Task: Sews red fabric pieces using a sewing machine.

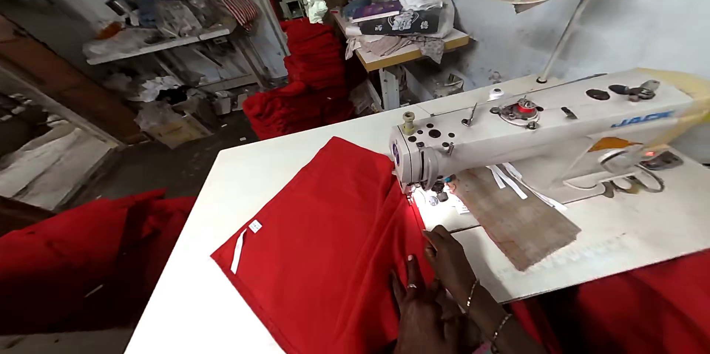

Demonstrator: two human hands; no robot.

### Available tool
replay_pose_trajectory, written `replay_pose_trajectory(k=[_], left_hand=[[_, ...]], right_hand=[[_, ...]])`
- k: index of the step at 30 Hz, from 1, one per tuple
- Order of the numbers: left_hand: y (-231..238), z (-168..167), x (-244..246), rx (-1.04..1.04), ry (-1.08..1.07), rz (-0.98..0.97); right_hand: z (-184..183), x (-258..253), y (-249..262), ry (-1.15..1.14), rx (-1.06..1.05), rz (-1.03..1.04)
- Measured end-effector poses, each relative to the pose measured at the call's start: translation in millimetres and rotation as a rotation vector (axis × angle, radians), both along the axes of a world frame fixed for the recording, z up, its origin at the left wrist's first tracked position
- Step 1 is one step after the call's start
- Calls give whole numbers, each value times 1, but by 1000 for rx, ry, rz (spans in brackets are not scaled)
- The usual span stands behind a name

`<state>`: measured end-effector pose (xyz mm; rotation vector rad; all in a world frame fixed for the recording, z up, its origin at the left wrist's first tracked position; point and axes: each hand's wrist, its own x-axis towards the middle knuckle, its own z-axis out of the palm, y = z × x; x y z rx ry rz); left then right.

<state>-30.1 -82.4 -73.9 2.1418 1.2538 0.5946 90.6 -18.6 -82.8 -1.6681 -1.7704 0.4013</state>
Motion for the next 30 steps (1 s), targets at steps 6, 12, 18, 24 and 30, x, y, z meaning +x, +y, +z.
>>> replay_pose_trajectory(k=[6, 12, 18, 24, 30], left_hand=[[68, -7, -32, -197, -293, -39], [128, -8, -37, -153, -179, -75], [126, -22, -17, 205, -89, -73], [126, -15, -20, -96, -205, 21], [114, -25, -12, 196, -172, 55]], right_hand=[[19, -4, 7, -34, -162, 18], [32, -4, 36, -143, -417, 100], [20, 17, 40, 46, -264, 200], [3, 33, 36, 152, -153, 319], [20, 25, 37, -44, -332, 251]])
